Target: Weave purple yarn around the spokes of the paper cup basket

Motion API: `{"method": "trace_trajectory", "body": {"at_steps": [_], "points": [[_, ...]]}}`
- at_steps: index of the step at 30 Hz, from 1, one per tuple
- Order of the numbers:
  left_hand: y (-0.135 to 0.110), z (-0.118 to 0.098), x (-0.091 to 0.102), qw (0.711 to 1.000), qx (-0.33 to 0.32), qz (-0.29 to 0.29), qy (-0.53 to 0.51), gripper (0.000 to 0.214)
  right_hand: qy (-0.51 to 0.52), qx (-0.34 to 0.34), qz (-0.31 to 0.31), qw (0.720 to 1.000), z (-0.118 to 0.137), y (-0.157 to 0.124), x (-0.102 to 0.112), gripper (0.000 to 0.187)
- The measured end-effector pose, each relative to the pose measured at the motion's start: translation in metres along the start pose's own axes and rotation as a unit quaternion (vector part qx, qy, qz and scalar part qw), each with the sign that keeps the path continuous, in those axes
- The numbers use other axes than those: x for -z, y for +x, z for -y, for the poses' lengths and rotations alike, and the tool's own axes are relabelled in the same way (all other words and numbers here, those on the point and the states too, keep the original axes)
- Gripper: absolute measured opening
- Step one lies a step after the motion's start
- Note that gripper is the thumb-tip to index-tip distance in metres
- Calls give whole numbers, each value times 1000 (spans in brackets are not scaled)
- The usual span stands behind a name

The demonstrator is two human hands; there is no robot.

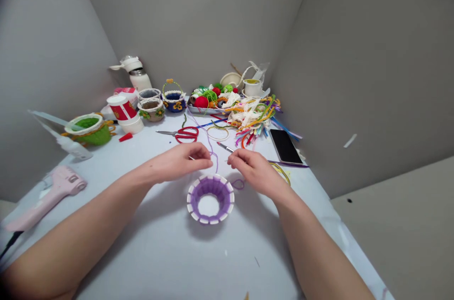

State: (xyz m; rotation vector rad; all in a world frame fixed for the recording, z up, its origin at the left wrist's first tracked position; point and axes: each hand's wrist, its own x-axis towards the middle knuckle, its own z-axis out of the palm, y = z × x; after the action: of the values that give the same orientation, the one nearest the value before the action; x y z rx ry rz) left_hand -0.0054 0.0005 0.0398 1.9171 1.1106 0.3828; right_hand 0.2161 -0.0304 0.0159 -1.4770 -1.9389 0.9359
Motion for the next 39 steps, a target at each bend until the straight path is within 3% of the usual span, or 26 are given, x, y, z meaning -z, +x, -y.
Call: {"method": "trace_trajectory", "body": {"at_steps": [2, 4, 6, 9, 14, 17, 20, 23, 26, 31, 34, 39], "points": [[-9, -4, 13, 994, 10, -34, 102, 35, 21, 14, -30, 999, 0, 3, -4, 29], [-17, -7, 20, 987, 22, 6, 161, 43, 52, 36, -25, 998, 2, 6, -11, 27], [-23, -10, 20, 979, 33, 46, 194, 47, 93, 62, 17, 994, 2, 8, -19, 28], [-24, -10, 12, 972, 12, 82, 219, 34, 171, 77, 95, 978, -5, 13, -31, 34], [-13, -2, 0, 977, -51, 42, 204, 21, 289, 60, 162, 942, -16, 19, -40, 41], [-8, 1, -2, 979, -72, 5, 192, 21, 226, 69, 160, 958, -16, 19, -36, 40], [-6, 2, -3, 979, -87, 3, 183, 20, 151, 54, 179, 971, -16, 17, -30, 43], [-7, 2, -3, 979, -98, 23, 175, 18, 117, 40, 211, 970, -18, 17, -26, 47], [-8, 0, -2, 978, -118, 37, 168, 18, 92, 71, 225, 968, -20, 17, -21, 41], [-6, -4, -7, 974, -144, 24, 175, 17, 70, 91, 281, 953, -19, 15, -16, 29], [-3, -3, -13, 969, -163, 24, 186, 18, 66, 87, 282, 953, -17, 14, -16, 25], [-6, 0, -5, 980, -103, 47, 161, 27, 37, 95, 265, 959, -17, 13, -17, 17]]}}
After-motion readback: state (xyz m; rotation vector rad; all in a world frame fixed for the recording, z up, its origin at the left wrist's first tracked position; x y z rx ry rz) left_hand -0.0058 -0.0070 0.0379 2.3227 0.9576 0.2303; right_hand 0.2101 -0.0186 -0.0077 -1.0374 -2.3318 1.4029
